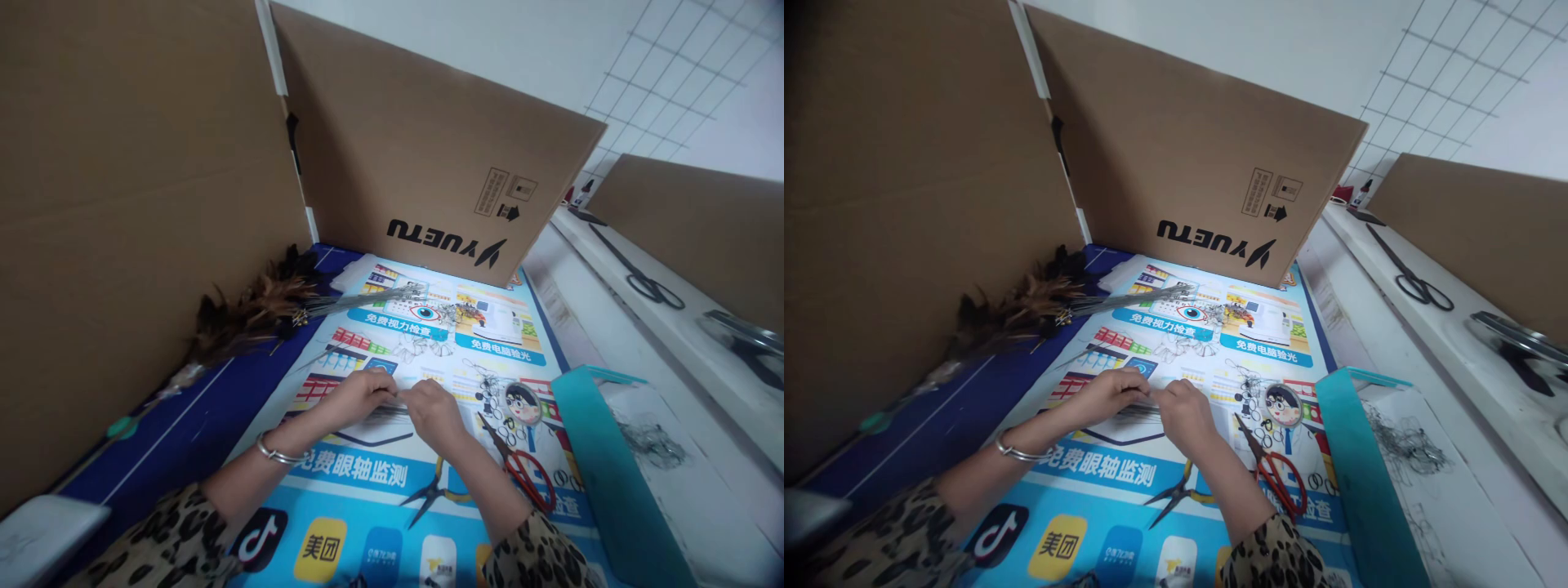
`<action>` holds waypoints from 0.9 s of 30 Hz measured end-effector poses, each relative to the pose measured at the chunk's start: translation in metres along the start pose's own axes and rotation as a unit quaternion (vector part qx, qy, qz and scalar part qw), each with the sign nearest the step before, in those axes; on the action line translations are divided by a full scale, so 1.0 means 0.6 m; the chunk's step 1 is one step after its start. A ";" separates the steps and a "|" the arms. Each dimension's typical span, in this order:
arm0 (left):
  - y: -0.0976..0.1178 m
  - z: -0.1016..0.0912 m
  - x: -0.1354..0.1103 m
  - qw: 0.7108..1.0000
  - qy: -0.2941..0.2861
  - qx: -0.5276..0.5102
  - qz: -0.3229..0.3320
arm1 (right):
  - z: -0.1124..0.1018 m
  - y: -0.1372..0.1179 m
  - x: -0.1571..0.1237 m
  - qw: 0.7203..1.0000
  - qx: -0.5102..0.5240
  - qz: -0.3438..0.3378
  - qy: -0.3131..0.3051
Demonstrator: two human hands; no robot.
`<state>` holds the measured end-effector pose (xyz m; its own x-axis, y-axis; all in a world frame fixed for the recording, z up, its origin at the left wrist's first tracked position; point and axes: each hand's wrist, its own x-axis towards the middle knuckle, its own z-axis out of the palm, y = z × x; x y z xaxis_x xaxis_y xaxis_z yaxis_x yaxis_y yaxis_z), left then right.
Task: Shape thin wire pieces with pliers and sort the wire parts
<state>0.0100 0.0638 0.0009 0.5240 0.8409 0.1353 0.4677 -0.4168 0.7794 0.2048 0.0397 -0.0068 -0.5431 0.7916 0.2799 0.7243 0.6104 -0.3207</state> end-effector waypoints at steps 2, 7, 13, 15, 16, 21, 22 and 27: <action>-0.001 -0.001 -0.003 0.999 -0.021 0.045 0.018 | -0.005 -0.002 0.000 0.998 -0.046 -0.021 -0.037; 0.000 0.001 -0.007 0.980 -0.047 0.188 0.043 | -0.006 -0.007 0.001 0.992 -0.092 -0.042 -0.077; 0.004 -0.005 -0.007 0.974 -0.053 0.213 0.063 | 0.006 -0.006 0.000 0.991 -0.109 -0.035 -0.072; 0.004 -0.005 -0.008 0.974 -0.052 0.211 0.063 | 0.008 -0.005 0.000 0.992 -0.102 -0.028 -0.070; 0.004 -0.005 -0.009 0.974 -0.050 0.211 0.061 | 0.009 -0.004 0.000 0.993 -0.095 -0.022 -0.067; 0.002 -0.005 -0.012 0.983 -0.055 0.169 0.038 | 0.013 0.005 0.000 0.999 -0.013 0.012 -0.032; 0.001 -0.006 -0.013 0.985 -0.058 0.158 0.034 | 0.014 0.008 0.000 1.000 0.006 0.020 -0.023; -0.004 -0.010 -0.014 0.987 -0.065 0.145 0.025 | 0.021 0.019 0.002 0.997 0.067 0.048 -0.006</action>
<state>0.0002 0.0596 0.0018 0.6293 0.7737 0.0742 0.6134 -0.5530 0.5638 0.2070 0.0481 -0.0212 -0.4802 0.8460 0.2317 0.7101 0.5300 -0.4635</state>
